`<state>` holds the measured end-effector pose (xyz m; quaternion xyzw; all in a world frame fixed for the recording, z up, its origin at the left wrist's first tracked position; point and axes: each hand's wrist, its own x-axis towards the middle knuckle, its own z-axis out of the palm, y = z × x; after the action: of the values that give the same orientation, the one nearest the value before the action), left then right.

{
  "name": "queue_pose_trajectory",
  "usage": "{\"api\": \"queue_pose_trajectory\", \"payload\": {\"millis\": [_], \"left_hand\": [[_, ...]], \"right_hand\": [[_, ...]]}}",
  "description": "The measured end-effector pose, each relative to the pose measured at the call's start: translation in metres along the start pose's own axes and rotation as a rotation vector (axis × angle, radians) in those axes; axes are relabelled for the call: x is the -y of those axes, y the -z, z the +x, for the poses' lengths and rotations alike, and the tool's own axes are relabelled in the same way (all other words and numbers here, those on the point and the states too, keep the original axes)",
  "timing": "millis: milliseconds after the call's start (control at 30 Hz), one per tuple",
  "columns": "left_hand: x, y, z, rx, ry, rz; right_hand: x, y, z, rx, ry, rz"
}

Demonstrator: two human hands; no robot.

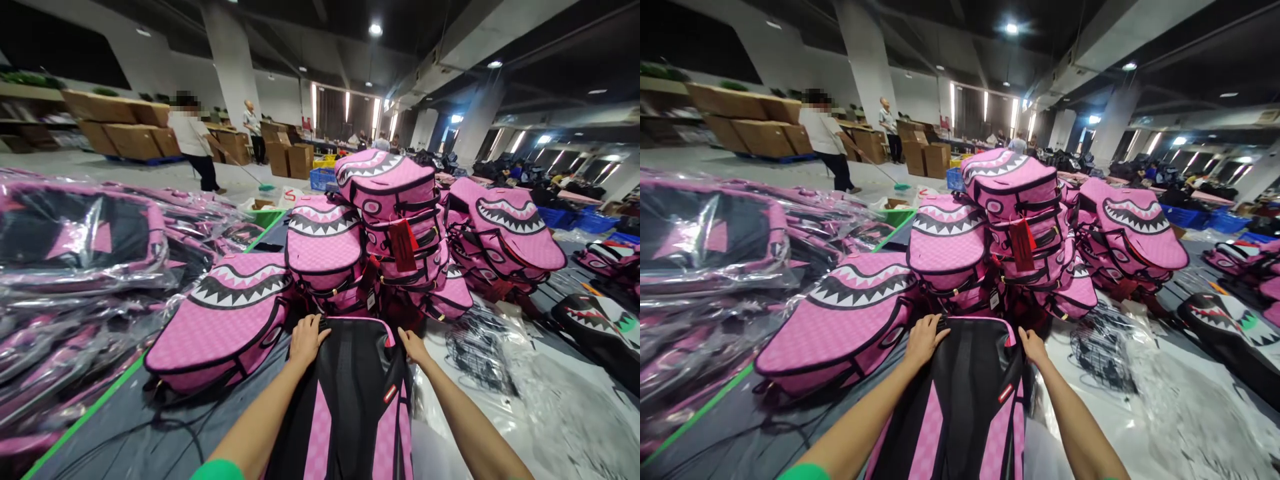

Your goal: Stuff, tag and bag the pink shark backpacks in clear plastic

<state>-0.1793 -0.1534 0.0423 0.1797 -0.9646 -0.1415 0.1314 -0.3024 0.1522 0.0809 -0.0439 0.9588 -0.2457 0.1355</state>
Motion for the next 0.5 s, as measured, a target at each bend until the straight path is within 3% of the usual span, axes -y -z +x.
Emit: {"api": "queue_pose_trajectory", "payload": {"millis": [133,267,400,500], "left_hand": [[0.006,0.009,0.005,0.057,-0.025,0.012],[-0.009,0.028,0.008,0.042,-0.142,-0.067],[-0.071,0.016,-0.003,0.114,-0.460,-0.297],[-0.123,-0.010,-0.017,0.227,-0.683,-0.488]], "right_hand": [[0.005,-0.014,0.007,-0.015,-0.034,-0.063],[-0.003,0.009,-0.011,-0.086,-0.068,-0.106],[0.003,0.028,-0.051,-0.207,0.096,-0.072],[0.014,0.019,-0.089,-0.325,0.350,0.047]]}}
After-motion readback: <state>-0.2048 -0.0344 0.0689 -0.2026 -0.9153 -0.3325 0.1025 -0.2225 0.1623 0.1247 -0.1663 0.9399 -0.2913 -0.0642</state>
